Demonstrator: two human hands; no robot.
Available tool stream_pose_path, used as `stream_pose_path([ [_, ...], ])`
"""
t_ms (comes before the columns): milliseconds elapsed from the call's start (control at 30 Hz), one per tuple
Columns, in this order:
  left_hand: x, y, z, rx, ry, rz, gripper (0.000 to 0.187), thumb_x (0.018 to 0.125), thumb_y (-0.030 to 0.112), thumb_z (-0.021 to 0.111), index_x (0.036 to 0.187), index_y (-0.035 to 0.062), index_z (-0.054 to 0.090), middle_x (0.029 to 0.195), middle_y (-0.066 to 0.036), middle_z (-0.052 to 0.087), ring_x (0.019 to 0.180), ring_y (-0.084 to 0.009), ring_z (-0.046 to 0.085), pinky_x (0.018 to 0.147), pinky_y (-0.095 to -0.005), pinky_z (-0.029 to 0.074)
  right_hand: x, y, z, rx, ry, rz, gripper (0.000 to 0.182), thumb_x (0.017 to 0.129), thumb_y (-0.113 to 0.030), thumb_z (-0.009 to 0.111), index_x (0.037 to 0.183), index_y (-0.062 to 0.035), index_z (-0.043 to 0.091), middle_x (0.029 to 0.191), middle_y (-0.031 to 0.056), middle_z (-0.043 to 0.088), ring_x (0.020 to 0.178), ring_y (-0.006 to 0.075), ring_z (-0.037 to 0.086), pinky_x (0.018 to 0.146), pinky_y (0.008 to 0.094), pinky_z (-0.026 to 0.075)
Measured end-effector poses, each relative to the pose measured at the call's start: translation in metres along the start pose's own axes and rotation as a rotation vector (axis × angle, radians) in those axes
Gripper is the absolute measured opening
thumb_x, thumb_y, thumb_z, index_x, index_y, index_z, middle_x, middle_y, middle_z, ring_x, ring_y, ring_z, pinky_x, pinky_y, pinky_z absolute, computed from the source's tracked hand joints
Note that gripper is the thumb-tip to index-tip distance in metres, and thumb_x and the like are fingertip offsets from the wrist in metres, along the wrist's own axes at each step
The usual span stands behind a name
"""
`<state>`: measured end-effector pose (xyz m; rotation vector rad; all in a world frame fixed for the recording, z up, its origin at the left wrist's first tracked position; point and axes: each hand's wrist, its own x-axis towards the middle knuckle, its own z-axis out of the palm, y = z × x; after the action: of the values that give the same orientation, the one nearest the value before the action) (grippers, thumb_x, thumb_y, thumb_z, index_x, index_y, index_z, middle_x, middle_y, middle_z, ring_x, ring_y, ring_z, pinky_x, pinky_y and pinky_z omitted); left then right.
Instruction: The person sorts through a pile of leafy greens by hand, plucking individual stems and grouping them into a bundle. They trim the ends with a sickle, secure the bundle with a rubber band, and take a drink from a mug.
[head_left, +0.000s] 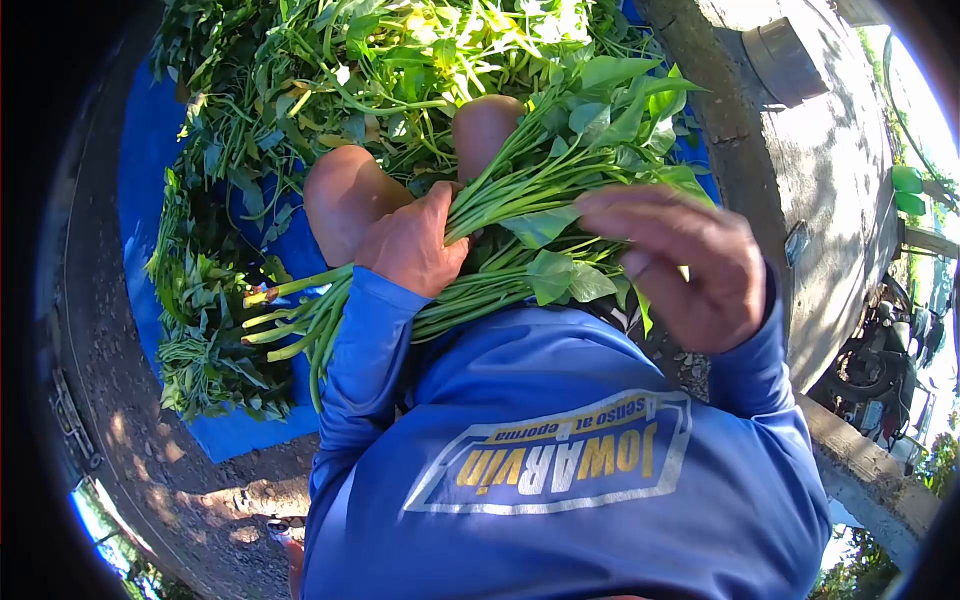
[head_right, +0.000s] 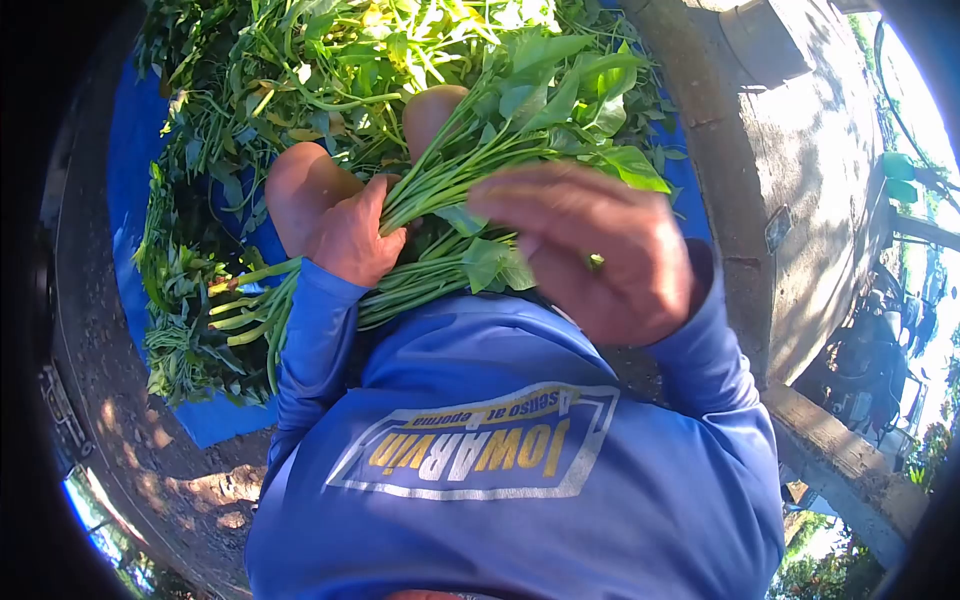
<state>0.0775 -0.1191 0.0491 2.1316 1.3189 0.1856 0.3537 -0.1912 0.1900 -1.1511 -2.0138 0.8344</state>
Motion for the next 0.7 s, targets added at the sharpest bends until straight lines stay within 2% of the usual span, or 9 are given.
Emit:
stream_pose_path([
  [133,-0.007,0.007,-0.009,0.02,-0.022,0.012,0.045,0.089,0.031,0.074,0.126,0.0095,0.059,0.102,-0.021,0.075,0.094,-0.0429,0.073,0.08,-0.0541,0.058,-0.017,0.063,0.083,0.148,-0.156,0.29,0.032,0.097,-0.007,0.066,0.126,0.0015,0.073,0.12,0.022,0.075,0.107,0.0372,0.074,0.097,0.0397,0.058],
  [367,-0.035,0.009,-0.011,0.021,0.042,0.293,0.078,0.094,0.06,0.069,0.151,0.0085,0.055,0.12,-0.024,0.069,0.101,-0.0451,0.071,0.089,-0.0506,0.058,-0.036,0.121,0.064,0.792,-0.158,0.638,0.035,0.086,-0.011,0.064,0.112,0.0083,0.078,0.106,0.0187,0.079,0.098,0.0328,0.076,0.094,0.0382,0.058],
  [400,-0.039,0.01,-0.009,0.079,0.028,0.296,0.083,0.092,0.068,0.064,0.154,0.0133,0.055,0.126,-0.022,0.068,0.106,-0.0434,0.07,0.092,-0.0511,0.057,-0.044,0.132,0.067,1.043,-0.007,0.52,0.035,0.081,-0.017,0.066,0.102,0.009,0.078,0.101,0.023,0.078,0.091,0.0348,0.075,0.09,0.0412,0.06],
  [467,-0.049,0.01,-0.006,0.169,0.013,0.322,0.081,0.092,0.066,0.065,0.155,0.0165,0.054,0.134,-0.021,0.065,0.112,-0.0421,0.067,0.095,-0.0512,0.055,-0.062,0.117,0.023,1.246,-0.107,0.777,0.033,0.087,-0.017,0.067,0.1,0.0119,0.076,0.105,0.0312,0.076,0.084,0.0391,0.076,0.082,0.0446,0.063],
  [533,-0.055,0.009,-0.006,0.23,0.019,0.335,0.078,0.092,0.065,0.066,0.155,0.0195,0.055,0.139,-0.02,0.063,0.117,-0.041,0.065,0.098,-0.0509,0.053,-0.051,0.063,-0.025,0.888,-0.478,0.701,0.034,0.096,-0.02,0.069,0.106,0.0118,0.077,0.108,0.028,0.077,0.098,0.0377,0.077,0.086,0.0433,0.063],
  [567,-0.057,0.01,-0.004,0.24,0.03,0.339,0.076,0.092,0.064,0.066,0.154,0.0209,0.056,0.139,-0.019,0.062,0.119,-0.0406,0.064,0.099,-0.0505,0.052,-0.038,0.05,-0.043,0.824,-0.614,0.437,0.036,0.097,-0.018,0.073,0.114,0.013,0.075,0.114,0.0304,0.076,0.102,0.0375,0.077,0.09,0.0436,0.062],
  [600,-0.057,0.01,-0.001,0.251,0.04,0.345,0.073,0.092,0.064,0.067,0.153,0.0222,0.058,0.14,-0.019,0.062,0.121,-0.0403,0.063,0.1,-0.0502,0.052,-0.021,0.033,-0.028,0.949,-0.44,0.0,0.036,0.095,-0.016,0.075,0.114,0.0134,0.075,0.115,0.0317,0.075,0.101,0.0369,0.078,0.093,0.046,0.061],
  [633,-0.058,0.01,0.003,0.22,0.052,0.356,0.069,0.093,0.062,0.067,0.151,0.025,0.059,0.141,-0.018,0.061,0.12,-0.0393,0.064,0.1,-0.0505,0.052,0.0,0.012,-0.015,1.088,-0.302,-0.168,0.037,0.095,-0.019,0.075,0.112,0.0133,0.075,0.111,0.0304,0.076,0.104,0.0372,0.077,0.097,0.0478,0.059],
  [700,-0.057,0.01,0.011,0.153,0.09,0.38,0.061,0.095,0.058,0.067,0.149,0.0306,0.061,0.142,-0.017,0.058,0.116,-0.0374,0.066,0.1,-0.0511,0.051,0.039,-0.005,0.03,1.118,-0.04,0.042,0.044,0.101,-0.031,0.069,0.114,0.0104,0.073,0.108,0.0238,0.076,0.099,0.0307,0.075,0.092,0.041,0.059],
])
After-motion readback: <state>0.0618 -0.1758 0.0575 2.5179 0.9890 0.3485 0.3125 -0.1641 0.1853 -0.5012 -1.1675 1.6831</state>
